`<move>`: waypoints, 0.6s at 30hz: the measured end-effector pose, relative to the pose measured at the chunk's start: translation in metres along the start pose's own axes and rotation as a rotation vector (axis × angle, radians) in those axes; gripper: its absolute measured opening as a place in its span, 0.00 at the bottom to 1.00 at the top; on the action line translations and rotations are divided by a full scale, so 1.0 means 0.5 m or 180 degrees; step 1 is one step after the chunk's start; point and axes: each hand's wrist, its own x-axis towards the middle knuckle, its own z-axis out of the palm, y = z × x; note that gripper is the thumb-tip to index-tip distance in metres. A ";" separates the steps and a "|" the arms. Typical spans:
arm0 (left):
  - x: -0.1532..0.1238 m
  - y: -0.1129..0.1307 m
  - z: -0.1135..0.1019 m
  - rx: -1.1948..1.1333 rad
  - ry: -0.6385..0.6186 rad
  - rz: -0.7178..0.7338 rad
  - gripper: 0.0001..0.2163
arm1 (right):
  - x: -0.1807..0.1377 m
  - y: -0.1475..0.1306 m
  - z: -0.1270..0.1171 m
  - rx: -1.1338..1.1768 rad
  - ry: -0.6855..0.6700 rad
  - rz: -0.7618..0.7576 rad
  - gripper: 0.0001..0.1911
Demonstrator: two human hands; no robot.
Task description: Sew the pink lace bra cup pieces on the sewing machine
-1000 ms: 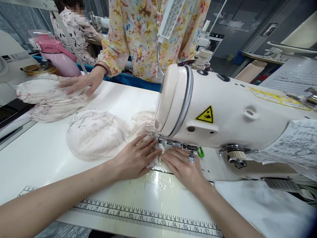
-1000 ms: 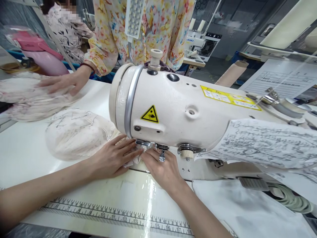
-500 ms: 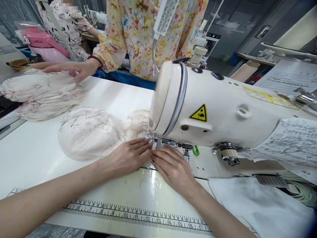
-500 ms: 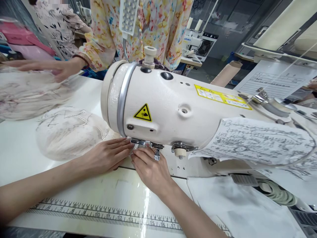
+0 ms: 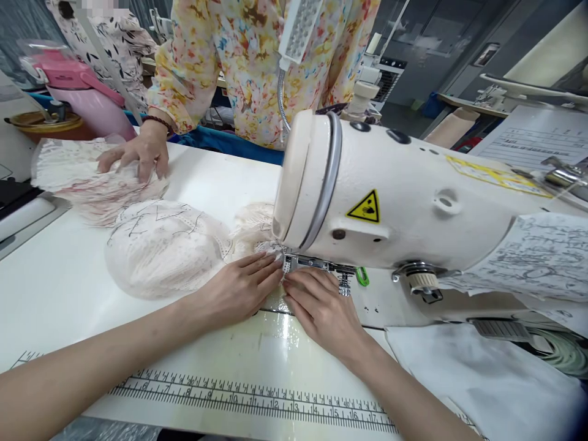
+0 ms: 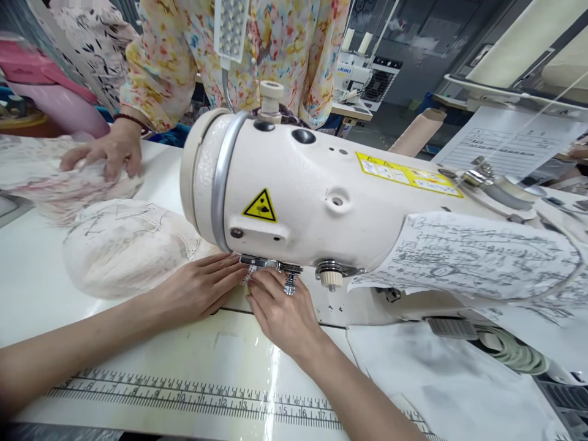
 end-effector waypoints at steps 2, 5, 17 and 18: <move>0.000 0.001 0.000 -0.0025 -0.0007 -0.0024 0.16 | -0.001 0.002 0.000 -0.0028 0.0002 0.0012 0.10; 0.000 0.002 0.000 -0.0029 0.0041 -0.0052 0.16 | -0.001 0.004 0.001 -0.0064 0.0040 0.0028 0.10; 0.008 0.001 -0.005 0.0213 0.0183 0.0000 0.16 | -0.009 0.008 0.008 -0.0348 -0.0076 0.0250 0.12; 0.008 0.001 -0.005 0.0222 0.0182 -0.0002 0.16 | -0.009 0.009 0.008 -0.0416 -0.0083 0.0292 0.12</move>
